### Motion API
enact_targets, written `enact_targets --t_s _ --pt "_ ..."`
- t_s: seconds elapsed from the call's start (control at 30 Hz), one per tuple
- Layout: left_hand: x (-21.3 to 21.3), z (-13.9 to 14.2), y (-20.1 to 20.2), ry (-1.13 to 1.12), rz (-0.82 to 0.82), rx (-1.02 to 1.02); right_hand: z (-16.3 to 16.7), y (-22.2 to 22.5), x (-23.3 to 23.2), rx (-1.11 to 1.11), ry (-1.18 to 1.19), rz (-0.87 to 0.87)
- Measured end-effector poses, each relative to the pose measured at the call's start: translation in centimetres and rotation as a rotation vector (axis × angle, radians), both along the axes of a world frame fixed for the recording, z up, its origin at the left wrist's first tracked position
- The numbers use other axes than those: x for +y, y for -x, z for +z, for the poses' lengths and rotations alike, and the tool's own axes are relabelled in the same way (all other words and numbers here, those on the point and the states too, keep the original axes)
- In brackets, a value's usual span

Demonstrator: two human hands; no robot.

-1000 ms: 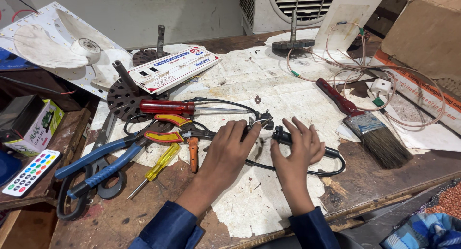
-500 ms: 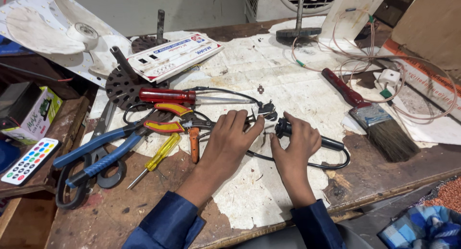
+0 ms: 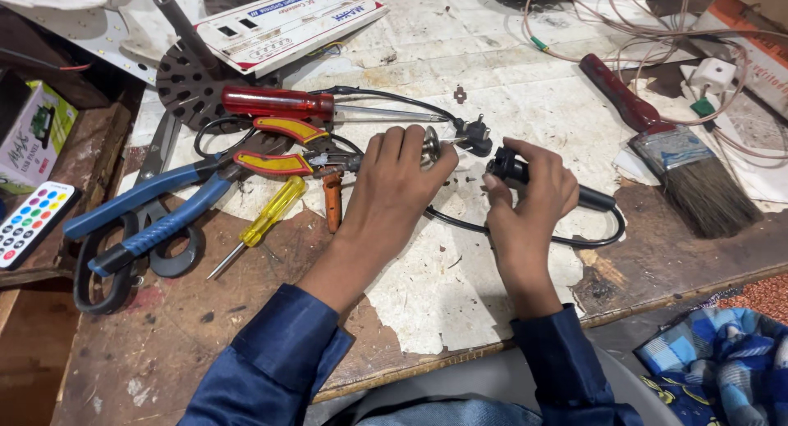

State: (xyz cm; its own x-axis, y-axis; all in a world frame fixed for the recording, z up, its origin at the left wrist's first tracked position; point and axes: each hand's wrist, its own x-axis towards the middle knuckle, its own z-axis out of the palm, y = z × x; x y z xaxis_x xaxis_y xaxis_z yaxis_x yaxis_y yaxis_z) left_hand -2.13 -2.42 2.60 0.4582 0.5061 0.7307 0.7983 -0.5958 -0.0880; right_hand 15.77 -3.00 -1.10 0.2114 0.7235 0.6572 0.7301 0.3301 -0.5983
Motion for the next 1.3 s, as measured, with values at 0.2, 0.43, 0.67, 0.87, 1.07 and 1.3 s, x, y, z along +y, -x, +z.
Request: enact_targets --t_s 0.2,0.43,0.67,0.87,1.07,1.3 --pt "0.1 -0.3 0.2 0.029 0.016 0.016 1.3 0.1 -0.8 0.134 0.003 0.091" --pt "0.4 -0.5 0.1 0.038 0.049 0.007 1.6 0.3 -1.4 0.244 -0.053 0.1" --pt "-0.2 -0.6 0.1 0.008 0.012 0.004 1.5 0.0 -1.4 0.105 -0.173 0.049" --pt "-0.4 -0.6 -0.4 -0.015 -0.047 -0.078 1.6 -0.2 -1.1 0.21 -0.173 0.087" --pt "-0.6 -0.8 -0.7 -0.042 -0.149 -0.191 1.0 0.1 -1.0 0.667 -0.027 0.28" --pt "-0.6 -1.1 -0.6 -0.121 -0.176 -0.202 0.8 0.2 -1.1 0.758 0.014 0.393"
